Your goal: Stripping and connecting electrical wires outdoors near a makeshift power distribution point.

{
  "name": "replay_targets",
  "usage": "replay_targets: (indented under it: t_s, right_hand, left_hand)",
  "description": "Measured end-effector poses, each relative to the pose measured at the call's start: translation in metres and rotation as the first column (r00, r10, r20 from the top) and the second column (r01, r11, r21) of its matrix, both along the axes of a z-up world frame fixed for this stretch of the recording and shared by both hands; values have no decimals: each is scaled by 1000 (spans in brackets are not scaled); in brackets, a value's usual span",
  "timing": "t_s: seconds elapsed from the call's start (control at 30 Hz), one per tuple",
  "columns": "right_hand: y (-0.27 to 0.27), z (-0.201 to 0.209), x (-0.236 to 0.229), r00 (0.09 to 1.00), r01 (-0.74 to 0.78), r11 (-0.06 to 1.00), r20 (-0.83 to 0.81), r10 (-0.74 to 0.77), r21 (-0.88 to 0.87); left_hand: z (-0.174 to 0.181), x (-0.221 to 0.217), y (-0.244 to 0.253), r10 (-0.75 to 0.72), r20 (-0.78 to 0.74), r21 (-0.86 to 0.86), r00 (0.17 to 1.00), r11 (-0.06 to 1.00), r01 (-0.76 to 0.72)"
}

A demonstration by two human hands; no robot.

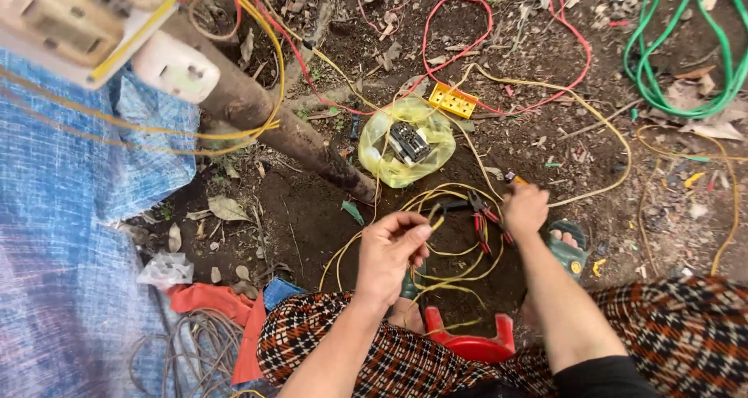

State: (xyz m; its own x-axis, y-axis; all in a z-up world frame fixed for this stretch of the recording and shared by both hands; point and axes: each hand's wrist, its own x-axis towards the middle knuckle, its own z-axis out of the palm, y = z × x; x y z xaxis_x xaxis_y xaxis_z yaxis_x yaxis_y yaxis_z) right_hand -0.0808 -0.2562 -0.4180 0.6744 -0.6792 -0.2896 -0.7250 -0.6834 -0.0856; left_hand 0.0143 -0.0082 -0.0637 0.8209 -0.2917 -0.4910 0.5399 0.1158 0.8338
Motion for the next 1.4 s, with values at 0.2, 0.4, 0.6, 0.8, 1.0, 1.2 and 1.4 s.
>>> replay_targets:
  t_s: [0.2,0.4,0.6,0.8,1.0,1.2,1.4]
  right_hand:
    - [-49,-14,18,992,-121,990,17,122,-68]
    - [-51,-48,13,976,-178,983,-135,171,-40]
    - [-50,-41,15,930,-285,958,-247,271,-23]
    - [-42,-4,25,977,-173,984,-129,167,-34]
    - [-8,76,78,641,285,677,390,-661,679]
    - [23,191,79,330,-282,91,185,-926,955]
    - [49,261,38,414,-497,101,338,-845,862]
  left_hand:
    - [-26,8,-21,-23,-62,76,998,997,28]
    - [-30,27,-39,-20,-86,101,996,994,29]
    - [-25,31,-52,-13,-121,139,993,990,30]
    - [-7,32,-50,-24,-141,178,990,983,49]
    - [-35,26,-49,-92,57,184,994,980,81]
    - [8,15,-56,-235,431,254,871,958,132]
    - [29,1,-49,-245,561,219,791,965,144]
